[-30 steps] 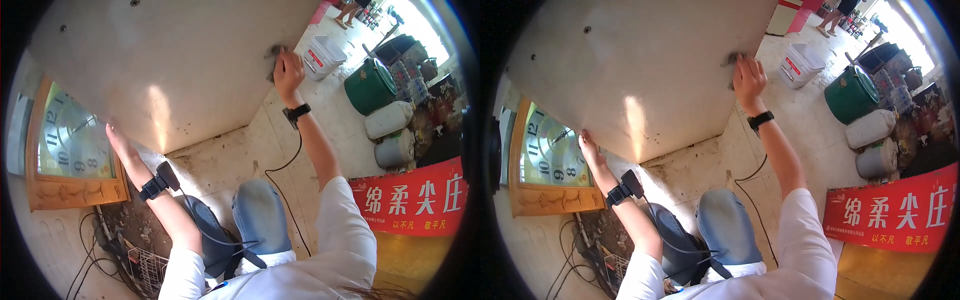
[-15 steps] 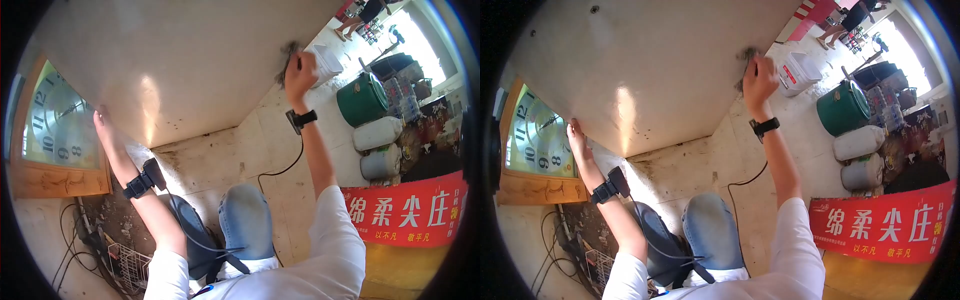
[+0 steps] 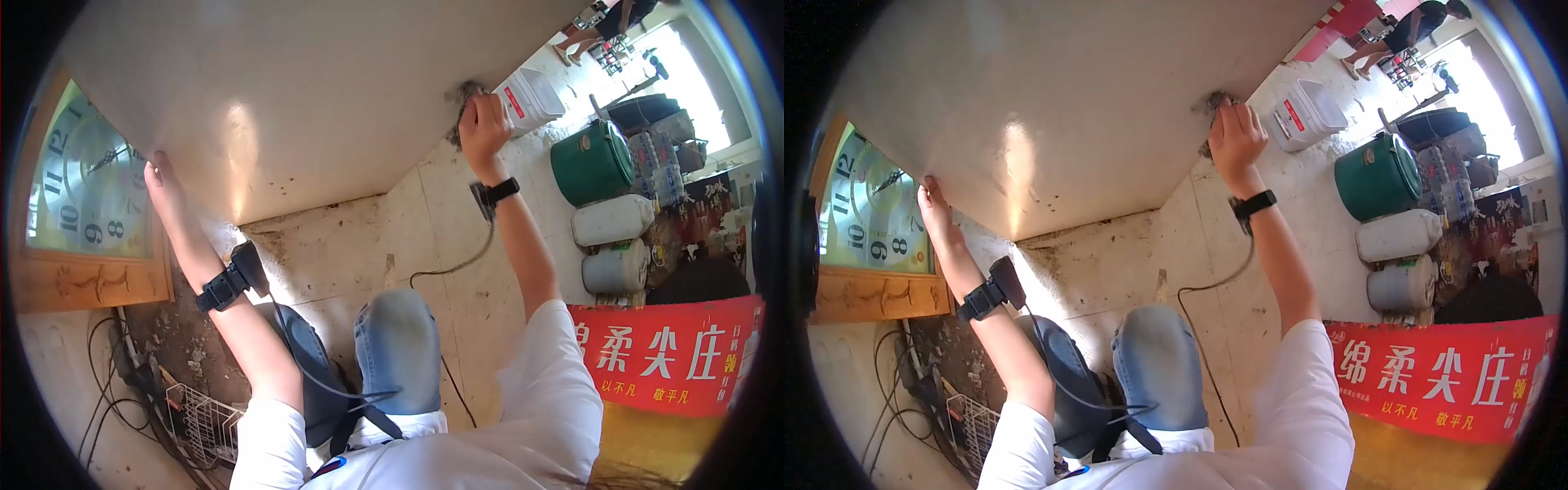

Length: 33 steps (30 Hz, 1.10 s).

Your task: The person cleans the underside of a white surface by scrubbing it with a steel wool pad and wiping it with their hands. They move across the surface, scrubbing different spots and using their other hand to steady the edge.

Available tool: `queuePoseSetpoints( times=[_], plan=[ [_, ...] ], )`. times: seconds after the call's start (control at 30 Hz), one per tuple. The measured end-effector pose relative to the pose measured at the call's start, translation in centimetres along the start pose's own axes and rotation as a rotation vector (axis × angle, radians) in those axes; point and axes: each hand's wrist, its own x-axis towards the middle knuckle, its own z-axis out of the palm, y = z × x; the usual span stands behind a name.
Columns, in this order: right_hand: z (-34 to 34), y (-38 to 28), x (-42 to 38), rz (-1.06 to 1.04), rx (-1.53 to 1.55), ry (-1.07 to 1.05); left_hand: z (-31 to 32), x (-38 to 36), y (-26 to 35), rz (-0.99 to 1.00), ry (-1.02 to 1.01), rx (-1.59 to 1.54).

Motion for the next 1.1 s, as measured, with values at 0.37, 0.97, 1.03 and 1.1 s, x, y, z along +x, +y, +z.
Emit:
queuePoseSetpoints(
  times=[0.37, 0.97, 1.03, 1.1],
  plan=[
    [-0.9, -1.1, 5.6, 0.129, 0.016, 0.059, 0.3, -0.5, 0.3, 0.003, -0.005, -0.057],
    [0.3, -0.5, 4.6, 0.115, 0.009, 0.092, 0.1, -0.4, 0.1, 0.003, -0.004, -0.031],
    [0.6, 0.8, -1.3, 0.079, -0.045, -0.025, 0.1, -0.8, 0.1, -0.012, 0.003, -0.025],
    [0.1, 1.3, -2.7, 0.058, 0.047, -0.046, 0.1, -0.6, 0.1, -0.005, 0.002, -0.046]
  ],
)
